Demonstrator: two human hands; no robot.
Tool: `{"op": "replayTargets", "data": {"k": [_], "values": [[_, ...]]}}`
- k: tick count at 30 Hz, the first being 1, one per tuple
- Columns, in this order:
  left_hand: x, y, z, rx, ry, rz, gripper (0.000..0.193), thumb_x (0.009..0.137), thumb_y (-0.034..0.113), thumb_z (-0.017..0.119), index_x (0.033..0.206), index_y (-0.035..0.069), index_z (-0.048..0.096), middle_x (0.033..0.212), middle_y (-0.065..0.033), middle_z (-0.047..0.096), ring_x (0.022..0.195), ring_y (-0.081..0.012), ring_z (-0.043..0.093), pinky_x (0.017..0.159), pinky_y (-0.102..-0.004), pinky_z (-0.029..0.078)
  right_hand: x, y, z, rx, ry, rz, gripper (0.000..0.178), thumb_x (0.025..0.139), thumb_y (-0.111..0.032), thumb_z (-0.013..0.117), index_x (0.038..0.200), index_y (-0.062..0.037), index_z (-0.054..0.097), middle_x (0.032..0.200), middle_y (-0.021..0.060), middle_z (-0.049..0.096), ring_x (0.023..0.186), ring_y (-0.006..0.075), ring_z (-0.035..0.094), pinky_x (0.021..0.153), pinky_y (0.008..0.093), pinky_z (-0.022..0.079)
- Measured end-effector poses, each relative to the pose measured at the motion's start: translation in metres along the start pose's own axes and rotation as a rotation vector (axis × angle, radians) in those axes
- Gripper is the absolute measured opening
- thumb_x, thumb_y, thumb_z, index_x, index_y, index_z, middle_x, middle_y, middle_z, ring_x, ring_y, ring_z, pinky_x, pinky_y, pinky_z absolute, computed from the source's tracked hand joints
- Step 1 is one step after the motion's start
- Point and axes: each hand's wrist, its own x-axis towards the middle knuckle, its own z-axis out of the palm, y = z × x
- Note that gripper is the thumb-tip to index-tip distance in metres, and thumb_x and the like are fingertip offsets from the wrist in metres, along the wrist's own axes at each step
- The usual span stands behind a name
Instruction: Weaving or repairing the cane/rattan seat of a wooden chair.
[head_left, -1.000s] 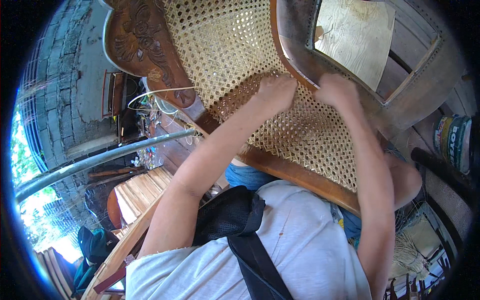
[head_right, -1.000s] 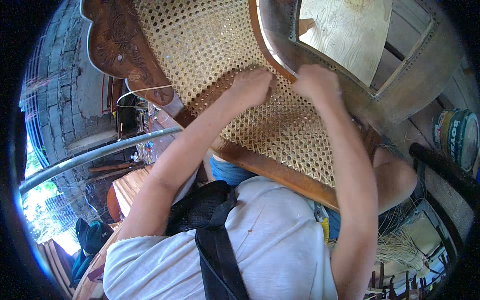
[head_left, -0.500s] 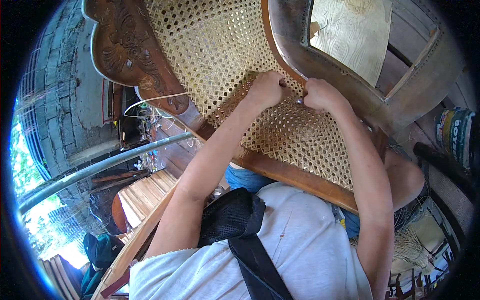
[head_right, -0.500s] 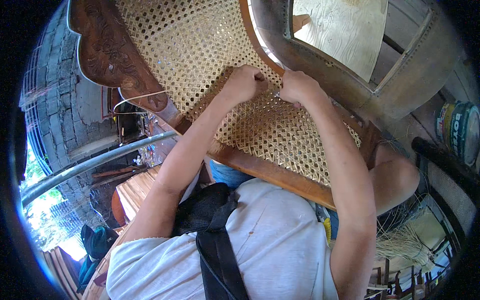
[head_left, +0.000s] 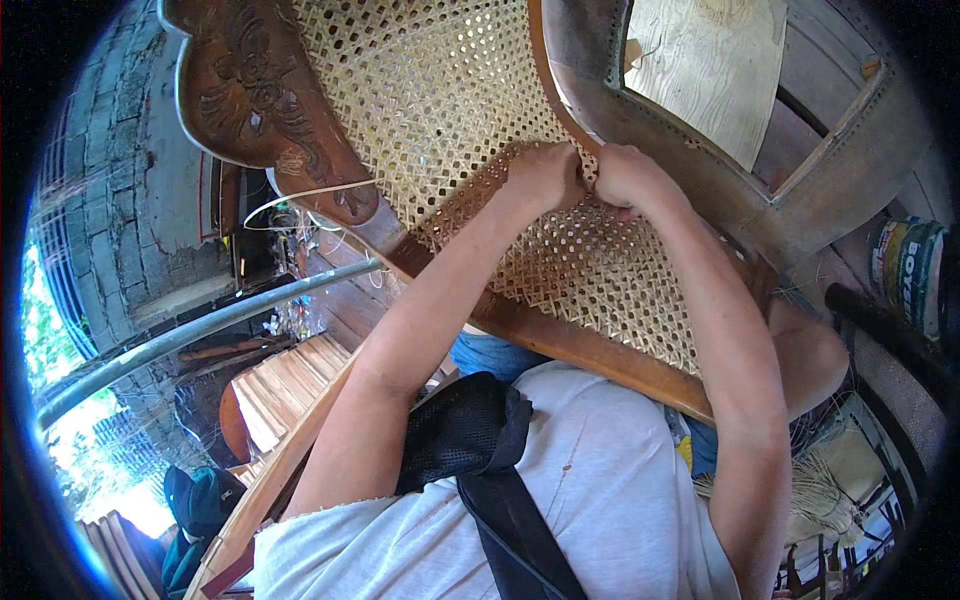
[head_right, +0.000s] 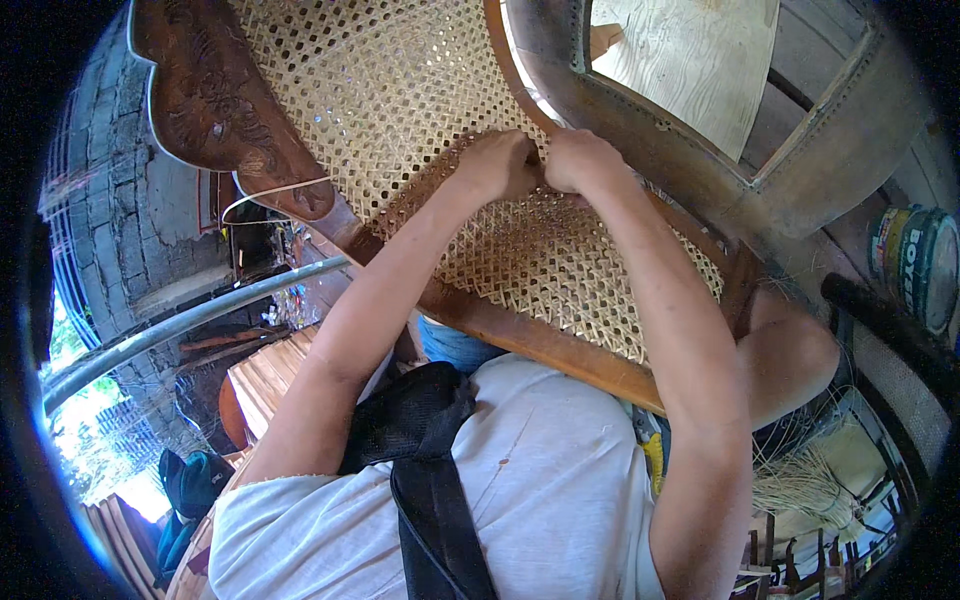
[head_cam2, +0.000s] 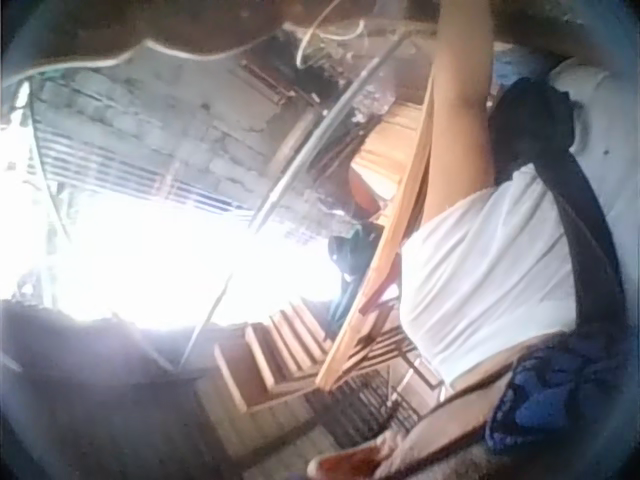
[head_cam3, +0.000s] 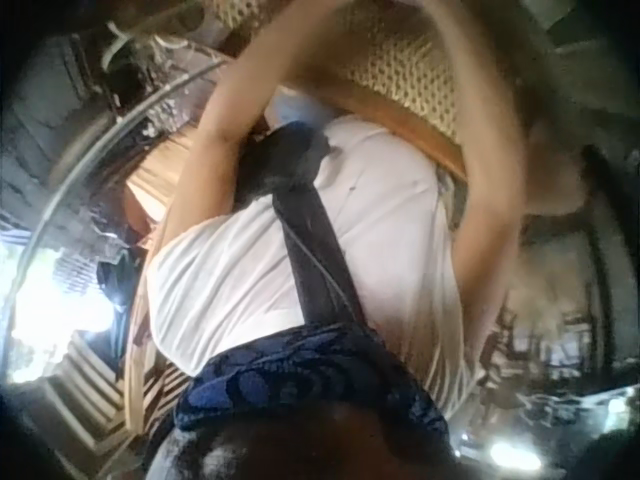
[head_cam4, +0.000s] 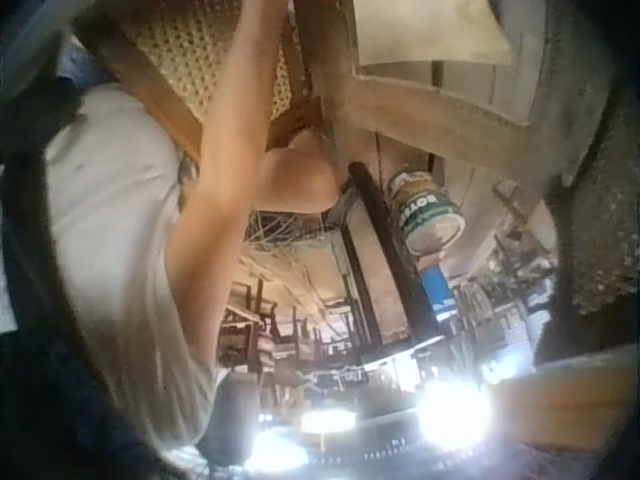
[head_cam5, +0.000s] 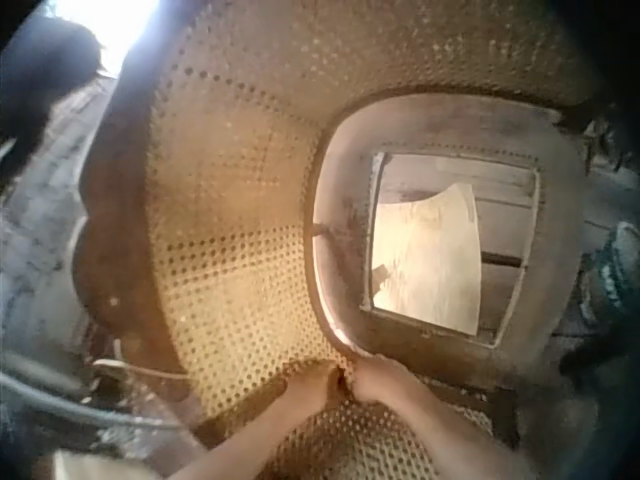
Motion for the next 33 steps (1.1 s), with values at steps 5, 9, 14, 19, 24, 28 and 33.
{"op": "replayTargets", "data": {"k": [5, 9, 14, 19, 24, 28, 33], "values": [[0.0, 0.009, -0.01, 0.062, -0.181, 0.088, 0.03, 0.076, 0.021, 0.069, 0.102, 0.006, 0.068, 0.112, -0.0225, 0.062, 0.104, -0.0352, 0.062, 0.092, -0.042, 0.049, 0.019, 0.024, 0.014, -0.063, 0.102, 0.031, 0.029, 0.083, -0.015, 0.06, 0.106, -0.0001, 0.069, 0.107, 0.0222, 0.068, 0.099, 0.0289, 0.068, 0.085, 0.0437, 0.054], [-0.013, 0.019, -0.019, 0.063, -0.097, 0.053, 0.025, 0.074, 0.017, 0.07, 0.098, 0.008, 0.07, 0.113, -0.019, 0.061, 0.107, -0.0343, 0.059, 0.094, -0.0401, 0.049, 0.002, 0.042, -0.003, -0.276, 0.17, 0.026, 0.034, 0.083, -0.025, 0.064, 0.108, -0.0031, 0.069, 0.106, 0.0178, 0.069, 0.099, 0.0287, 0.068, 0.085, 0.0416, 0.054], [-0.035, 0.011, -0.006, -0.284, 0.164, 0.182, 0.024, 0.074, 0.012, 0.069, 0.097, 0.007, 0.069, 0.112, -0.0189, 0.06, 0.107, -0.0323, 0.059, 0.093, -0.0396, 0.049, -0.003, 0.081, 0.003, -0.155, 0.312, -0.003, 0.041, 0.081, -0.038, 0.069, 0.105, -0.005, 0.069, 0.1, 0.0134, 0.07, 0.09, 0.0275, 0.069, 0.076, 0.0392, 0.054], [-0.045, 0.005, -0.005, -0.053, 0.239, 0.204, 0.02, 0.075, 0.008, 0.067, 0.094, 0.002, 0.065, 0.096, -0.0206, 0.064, 0.087, -0.0358, 0.065, 0.082, -0.0417, 0.053, -0.003, 0.083, 0.018, 0.912, 0.006, -0.26, 0.028, 0.089, -0.032, 0.064, 0.101, -0.0065, 0.068, 0.079, 0.0065, 0.066, 0.067, 0.0162, 0.062, 0.057, 0.0301, 0.048], [-0.042, 0.011, -0.001, -0.034, 0.218, 0.259, 0.02, 0.075, 0.007, 0.067, 0.094, 0.001, 0.063, 0.087, -0.0202, 0.064, 0.082, -0.0377, 0.065, 0.079, -0.0429, 0.054, 0.037, 0.07, 0.055, 0.736, 0.187, -0.514, 0.019, 0.095, -0.022, 0.057, 0.11, -0.0096, 0.061, 0.076, 0.0022, 0.06, 0.063, 0.0061, 0.051, 0.05, 0.0209, 0.04], [-0.046, 0.0, 0.003, -0.058, 0.291, 0.329, 0.021, 0.075, 0.007, 0.067, 0.094, 0.0, 0.062, 0.087, -0.0215, 0.063, 0.083, -0.0384, 0.063, 0.082, -0.0426, 0.054, 0.03, 0.085, 0.041, -0.098, 0.29, -0.469, 0.022, 0.097, -0.019, 0.044, 0.113, -0.0058, 0.05, 0.096, 0.0233, 0.067, 0.086, 0.0368, 0.066, 0.074, 0.049, 0.051], [-0.027, 0.024, 0.0, -0.103, 0.238, 0.324, 0.021, 0.079, 0.008, 0.065, 0.098, 0.0, 0.062, 0.088, -0.0177, 0.065, 0.083, -0.0337, 0.064, 0.08, -0.0412, 0.052, 0.017, 0.107, 0.028, -0.213, 0.382, -0.334, 0.022, 0.092, -0.013, 0.048, 0.113, -0.0076, 0.05, 0.097, 0.0212, 0.067, 0.083, 0.0335, 0.068, 0.072, 0.0465, 0.052]]}}
